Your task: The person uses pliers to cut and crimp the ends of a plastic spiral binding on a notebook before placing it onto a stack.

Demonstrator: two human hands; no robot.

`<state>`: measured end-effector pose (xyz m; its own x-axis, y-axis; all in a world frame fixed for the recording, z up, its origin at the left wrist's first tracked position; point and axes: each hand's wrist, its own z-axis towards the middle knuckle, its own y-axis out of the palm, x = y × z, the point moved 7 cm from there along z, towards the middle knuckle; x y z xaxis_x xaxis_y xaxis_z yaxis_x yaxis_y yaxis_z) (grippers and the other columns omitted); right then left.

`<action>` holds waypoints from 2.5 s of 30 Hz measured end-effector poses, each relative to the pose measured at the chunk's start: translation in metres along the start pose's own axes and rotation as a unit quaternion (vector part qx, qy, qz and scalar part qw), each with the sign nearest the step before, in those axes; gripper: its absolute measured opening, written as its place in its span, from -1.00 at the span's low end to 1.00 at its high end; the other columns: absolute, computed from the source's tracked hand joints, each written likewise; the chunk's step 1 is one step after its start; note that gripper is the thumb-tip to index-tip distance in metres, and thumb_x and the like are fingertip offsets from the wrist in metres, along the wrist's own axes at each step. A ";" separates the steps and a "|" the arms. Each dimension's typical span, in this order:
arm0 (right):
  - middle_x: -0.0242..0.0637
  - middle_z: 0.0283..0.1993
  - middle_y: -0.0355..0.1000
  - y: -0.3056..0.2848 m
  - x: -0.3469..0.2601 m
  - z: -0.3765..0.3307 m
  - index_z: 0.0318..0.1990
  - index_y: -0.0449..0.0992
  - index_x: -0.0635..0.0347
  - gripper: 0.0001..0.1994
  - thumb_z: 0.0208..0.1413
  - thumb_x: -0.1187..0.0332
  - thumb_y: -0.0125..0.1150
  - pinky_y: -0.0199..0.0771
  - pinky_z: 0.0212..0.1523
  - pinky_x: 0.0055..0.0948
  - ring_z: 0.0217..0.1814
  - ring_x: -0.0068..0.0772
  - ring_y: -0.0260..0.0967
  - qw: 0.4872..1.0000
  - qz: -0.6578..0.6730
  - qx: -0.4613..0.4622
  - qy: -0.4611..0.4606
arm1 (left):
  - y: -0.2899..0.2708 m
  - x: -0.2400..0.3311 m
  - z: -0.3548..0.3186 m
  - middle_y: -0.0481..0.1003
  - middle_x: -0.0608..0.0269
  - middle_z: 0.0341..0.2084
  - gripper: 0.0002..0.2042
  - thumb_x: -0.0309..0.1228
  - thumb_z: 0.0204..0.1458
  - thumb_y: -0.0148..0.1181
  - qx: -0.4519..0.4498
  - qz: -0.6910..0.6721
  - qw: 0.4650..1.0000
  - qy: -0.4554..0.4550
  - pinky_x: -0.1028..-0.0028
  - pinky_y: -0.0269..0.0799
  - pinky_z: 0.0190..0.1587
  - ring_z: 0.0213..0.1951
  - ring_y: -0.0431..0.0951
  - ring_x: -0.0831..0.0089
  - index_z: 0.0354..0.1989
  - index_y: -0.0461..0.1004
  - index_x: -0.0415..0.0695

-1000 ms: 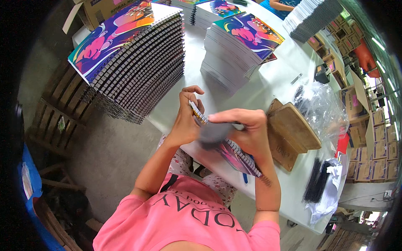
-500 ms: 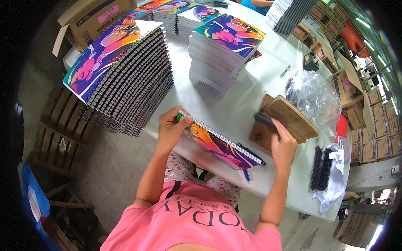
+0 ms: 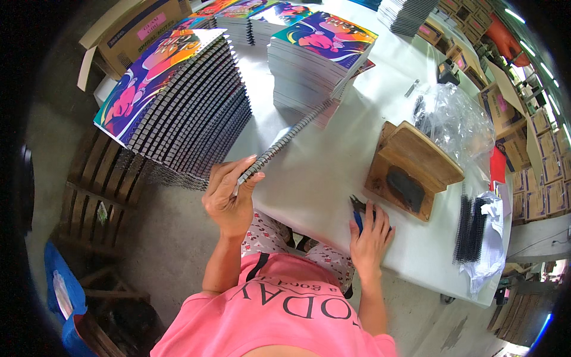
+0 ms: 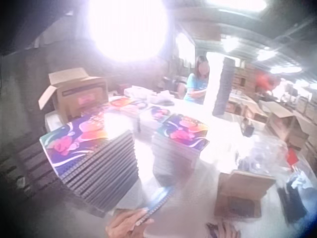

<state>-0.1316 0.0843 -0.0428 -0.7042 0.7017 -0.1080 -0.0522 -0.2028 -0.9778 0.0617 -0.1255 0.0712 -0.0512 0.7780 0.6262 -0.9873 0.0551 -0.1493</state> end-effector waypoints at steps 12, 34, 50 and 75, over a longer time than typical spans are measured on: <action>-0.25 -0.01 0.26 -0.116 -0.128 0.018 0.09 0.44 -0.18 -0.59 0.02 0.29 0.21 0.05 0.07 -0.10 0.03 -0.20 0.18 0.906 0.317 0.112 -0.258 | 0.012 0.013 -0.007 0.54 0.28 -0.46 -0.63 -0.67 -0.32 0.32 -0.011 0.028 0.999 0.037 0.51 0.34 -0.38 -0.43 0.41 0.42 -0.21 0.58 -0.17; -0.09 0.22 0.09 -0.010 -0.023 0.018 0.23 0.24 -0.16 -0.49 0.11 0.12 0.09 -0.19 0.24 0.06 0.29 -0.09 -0.03 0.994 -0.007 0.052 -0.096 | 0.000 -0.004 0.008 0.38 0.25 -0.34 -0.59 -0.58 0.02 0.18 0.089 -0.295 0.933 -0.185 0.63 0.33 -0.19 -0.27 0.40 0.58 0.05 0.22 -0.23; -0.19 -0.06 0.40 -0.206 -0.238 0.184 0.15 0.24 0.22 -0.38 -0.12 0.50 0.36 0.41 -0.04 -0.48 -0.07 -0.44 0.40 0.508 0.827 -0.037 -0.240 | -0.163 0.054 0.148 0.41 0.24 -0.35 -0.67 -0.50 -0.11 0.25 0.253 0.002 0.964 0.077 0.46 0.37 -0.16 -0.25 0.44 0.51 -0.14 0.35 -0.18; -0.04 -0.02 0.36 -0.145 -0.306 0.244 0.07 0.36 0.14 -0.46 0.04 -0.03 0.15 0.17 0.13 -0.12 0.10 -0.05 0.26 0.803 0.500 0.174 -0.272 | -0.165 -0.106 0.150 0.36 0.16 -0.15 -0.64 -0.12 0.23 -0.18 0.293 -0.118 0.944 -0.099 0.37 0.27 -0.03 -0.11 0.37 0.48 -0.09 0.35 -0.18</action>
<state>-0.0813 -0.2676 0.1757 -0.7171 -0.3152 -0.6217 0.6052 -0.7240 -0.3311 0.2077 -0.3112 0.1443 0.2111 0.6522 0.7280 -0.8856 -0.1877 0.4249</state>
